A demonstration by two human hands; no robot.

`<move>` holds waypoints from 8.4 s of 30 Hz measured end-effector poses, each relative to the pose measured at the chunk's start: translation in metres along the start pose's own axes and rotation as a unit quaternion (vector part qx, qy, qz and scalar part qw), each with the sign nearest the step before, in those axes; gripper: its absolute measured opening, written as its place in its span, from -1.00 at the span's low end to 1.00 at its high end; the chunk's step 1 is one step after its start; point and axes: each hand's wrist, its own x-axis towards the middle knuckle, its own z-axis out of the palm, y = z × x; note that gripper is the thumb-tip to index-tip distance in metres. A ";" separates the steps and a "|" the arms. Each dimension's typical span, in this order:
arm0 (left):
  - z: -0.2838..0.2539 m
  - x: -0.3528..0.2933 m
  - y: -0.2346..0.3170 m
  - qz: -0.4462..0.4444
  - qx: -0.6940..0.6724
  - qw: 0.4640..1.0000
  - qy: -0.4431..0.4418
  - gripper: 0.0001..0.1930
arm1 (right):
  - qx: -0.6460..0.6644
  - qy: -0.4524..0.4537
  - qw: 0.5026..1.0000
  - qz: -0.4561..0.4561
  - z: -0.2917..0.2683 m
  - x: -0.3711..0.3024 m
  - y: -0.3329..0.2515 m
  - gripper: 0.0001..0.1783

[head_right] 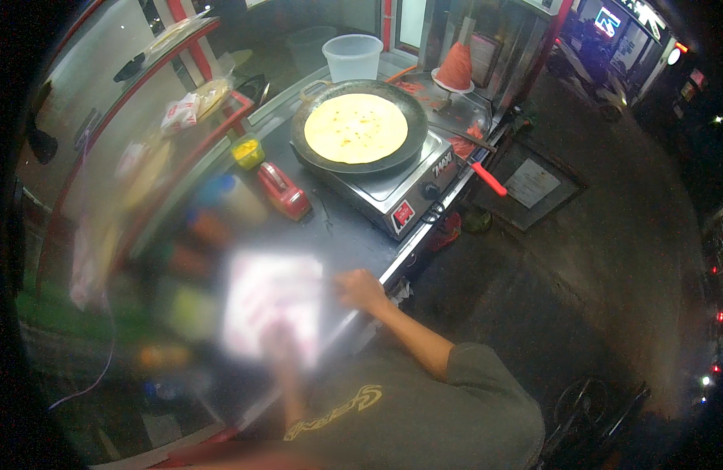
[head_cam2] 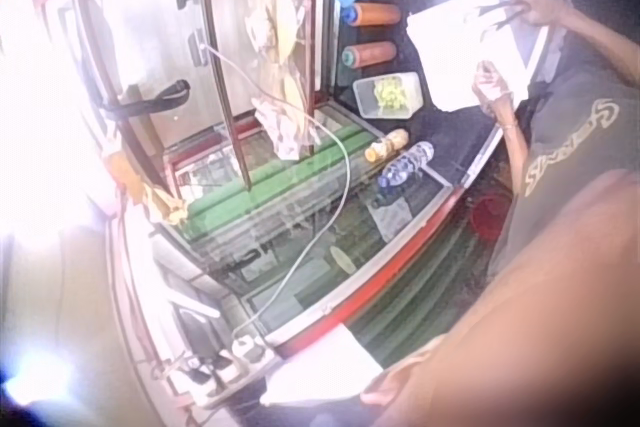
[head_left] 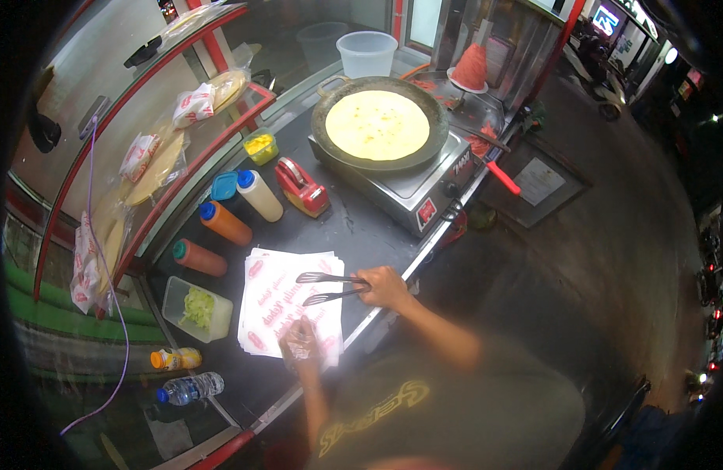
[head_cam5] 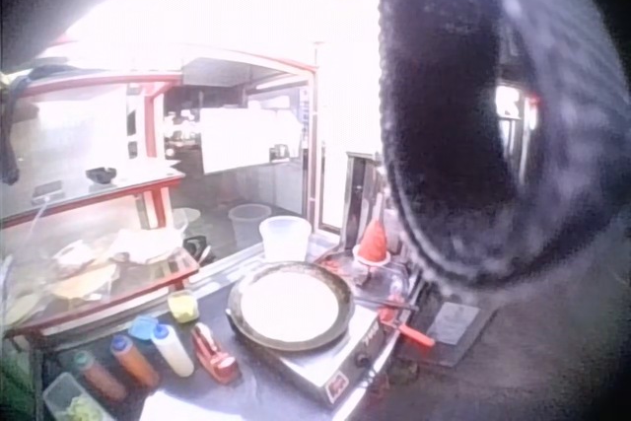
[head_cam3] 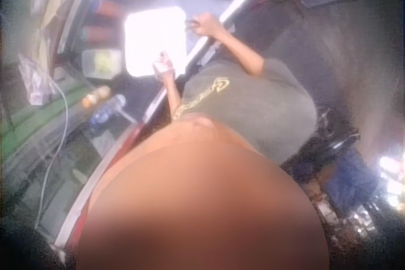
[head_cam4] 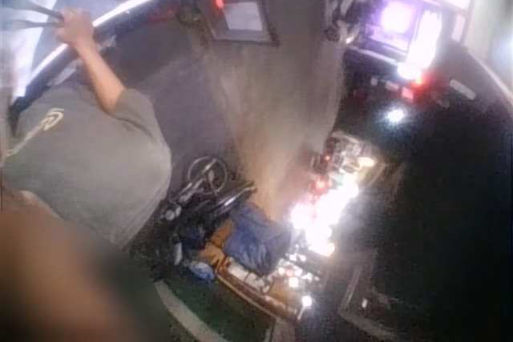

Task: The person assembles tacos by placing tortillas on a flat griddle, adding shredded lettuce and cooked meat, then drizzling sauce. The person uses tongs to handle the meat and a spatula to flip tortillas.

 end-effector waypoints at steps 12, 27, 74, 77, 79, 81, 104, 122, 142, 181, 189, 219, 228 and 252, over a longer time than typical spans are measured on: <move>0.001 0.000 0.003 0.027 -0.013 0.999 0.038 -0.56 | 0.026 0.055 0.997 -0.053 -0.007 0.004 -0.013 -0.87; 0.025 0.013 -0.047 0.177 -0.044 0.979 0.091 -0.64 | 0.011 0.081 0.995 -0.055 0.001 0.002 -0.007 -0.74; 0.054 0.024 -0.090 0.239 0.024 0.943 0.232 -0.64 | 0.190 -0.063 0.976 0.084 -0.168 0.050 -0.049 -0.60; 0.064 0.032 -0.108 0.201 -0.106 0.943 0.244 -0.64 | 0.128 -0.003 0.992 0.015 -0.253 0.065 -0.055 -0.47; 0.065 0.032 -0.105 0.169 -0.140 0.947 0.234 -0.65 | -0.026 0.047 0.997 0.050 -0.298 0.065 -0.057 -0.47; 0.054 0.023 -0.100 0.127 -0.063 0.968 0.206 -0.65 | -0.191 0.095 0.977 0.024 -0.330 0.073 -0.051 -0.46; 0.034 0.021 -0.044 -0.013 -0.013 0.941 0.339 -0.53 | 0.146 -0.020 0.979 0.137 -0.433 0.244 0.056 -0.62; 0.017 0.025 -0.041 -0.100 -0.124 0.954 0.254 -0.43 | -0.065 -0.179 0.906 -0.378 -0.281 0.186 -0.108 -0.34; -0.169 0.130 -0.058 0.068 0.078 0.971 0.216 -0.52 | 0.065 -0.101 0.993 -0.002 -0.095 0.014 -0.084 -0.58; -0.191 0.170 -0.092 0.020 0.188 0.974 0.125 -0.54 | 0.140 -0.257 0.935 0.199 -0.138 0.029 -0.023 -0.63; -0.190 0.163 -0.109 0.058 0.209 0.963 0.160 -0.58 | 0.133 -0.237 0.938 0.216 -0.133 0.043 -0.008 -0.63; -0.215 0.105 0.013 0.212 -0.087 0.971 0.063 -0.69 | 0.167 -0.141 0.962 0.162 -0.161 0.059 -0.045 -0.59; -0.069 0.137 -0.025 0.212 0.193 0.955 -0.078 -0.28 | 0.125 -0.189 0.970 0.089 -0.116 0.079 -0.074 -0.53; -0.073 0.125 -0.063 0.263 0.113 0.957 -0.040 -0.42 | 0.065 -0.234 0.970 -0.002 -0.052 0.101 -0.083 -0.57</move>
